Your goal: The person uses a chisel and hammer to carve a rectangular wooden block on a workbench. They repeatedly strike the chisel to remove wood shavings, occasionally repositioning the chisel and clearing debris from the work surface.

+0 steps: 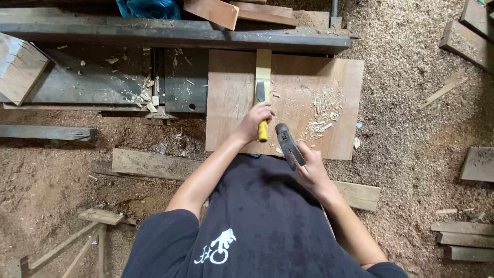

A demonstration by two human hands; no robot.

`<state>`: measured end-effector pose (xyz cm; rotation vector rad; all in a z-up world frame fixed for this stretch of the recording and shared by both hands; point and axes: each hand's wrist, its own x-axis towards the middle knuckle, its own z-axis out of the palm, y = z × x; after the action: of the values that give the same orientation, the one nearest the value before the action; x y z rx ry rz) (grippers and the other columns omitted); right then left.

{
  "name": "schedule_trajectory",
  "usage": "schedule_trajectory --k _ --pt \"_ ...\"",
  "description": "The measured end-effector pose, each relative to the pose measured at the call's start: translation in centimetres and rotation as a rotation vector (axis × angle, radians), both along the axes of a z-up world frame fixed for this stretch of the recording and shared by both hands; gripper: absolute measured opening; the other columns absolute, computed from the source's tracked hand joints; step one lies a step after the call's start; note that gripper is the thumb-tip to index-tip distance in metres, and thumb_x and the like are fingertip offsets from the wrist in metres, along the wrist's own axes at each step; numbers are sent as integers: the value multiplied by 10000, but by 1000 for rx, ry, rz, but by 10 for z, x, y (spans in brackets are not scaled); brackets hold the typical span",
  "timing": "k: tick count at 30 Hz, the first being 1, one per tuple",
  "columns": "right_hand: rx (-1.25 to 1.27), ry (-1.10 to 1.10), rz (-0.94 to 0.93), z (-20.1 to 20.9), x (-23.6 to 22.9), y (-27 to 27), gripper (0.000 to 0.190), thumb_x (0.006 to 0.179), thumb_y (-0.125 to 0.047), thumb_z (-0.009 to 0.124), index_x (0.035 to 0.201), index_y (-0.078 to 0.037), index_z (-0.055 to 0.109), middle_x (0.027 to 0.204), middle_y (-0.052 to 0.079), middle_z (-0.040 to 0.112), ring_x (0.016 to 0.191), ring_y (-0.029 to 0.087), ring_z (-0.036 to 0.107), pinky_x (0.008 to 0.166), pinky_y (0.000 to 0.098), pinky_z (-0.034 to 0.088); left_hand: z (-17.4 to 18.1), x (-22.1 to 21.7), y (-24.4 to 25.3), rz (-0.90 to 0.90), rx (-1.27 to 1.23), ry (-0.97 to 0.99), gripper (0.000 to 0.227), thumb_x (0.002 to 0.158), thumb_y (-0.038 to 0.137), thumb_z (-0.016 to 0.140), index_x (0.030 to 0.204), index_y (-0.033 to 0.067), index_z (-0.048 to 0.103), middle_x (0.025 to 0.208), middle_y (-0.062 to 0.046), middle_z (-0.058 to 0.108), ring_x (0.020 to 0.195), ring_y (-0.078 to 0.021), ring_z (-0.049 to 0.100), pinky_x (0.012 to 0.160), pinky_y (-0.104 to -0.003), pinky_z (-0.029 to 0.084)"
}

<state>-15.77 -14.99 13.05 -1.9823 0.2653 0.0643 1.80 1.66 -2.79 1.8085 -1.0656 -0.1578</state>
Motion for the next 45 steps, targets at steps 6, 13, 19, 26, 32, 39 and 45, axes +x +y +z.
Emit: schedule_trajectory --k 6,13,19,26,32,39,45 --pt "-35 37 40 -2 2 -3 294 983 -303 634 978 -10 614 652 179 564 524 274 530 552 366 469 38 17 0 11 16 165 128 820 9 625 781 38 506 952 -94 714 1083 -291 663 951 -376 523" --pt "85 -75 154 0 19 9 216 944 -221 647 952 -8 611 690 155 589 574 246 595 555 364 476 56 33 -14 49 -33 245 144 792 0 620 761 30 483 929 -110 726 959 -271 673 903 -369 507" --pt "63 -111 210 -1 32 22 178 950 -200 645 926 -33 590 692 165 607 587 254 636 580 359 506 46 36 -13 51 -58 284 142 851 59 597 745 46 503 945 -98 732 945 -264 665 884 -356 506" --pt "19 -17 169 0 37 30 244 983 -231 644 930 -9 556 699 191 598 575 309 598 566 377 491 12 35 -11 -8 -47 227 142 850 108 650 750 47 571 869 -105 690 925 -277 663 871 -347 520" --pt "20 54 64 11 24 20 266 973 -278 624 948 -16 584 650 161 610 547 222 606 543 353 482 -7 4 0 -34 -70 -106 84 813 88 653 889 53 642 980 -125 661 1171 -355 614 989 -392 500" --pt "-45 66 12 17 13 11 318 985 -303 657 904 -4 586 633 147 524 562 186 487 542 352 443 1 17 -5 3 -46 160 119 772 60 672 742 55 557 884 -107 652 1033 -294 658 896 -352 516" --pt "-50 1 44 16 11 13 301 993 -281 635 897 -4 570 666 139 524 553 165 475 546 337 448 17 25 -3 0 -79 159 121 774 35 665 740 47 550 839 -101 636 969 -278 657 863 -349 510"
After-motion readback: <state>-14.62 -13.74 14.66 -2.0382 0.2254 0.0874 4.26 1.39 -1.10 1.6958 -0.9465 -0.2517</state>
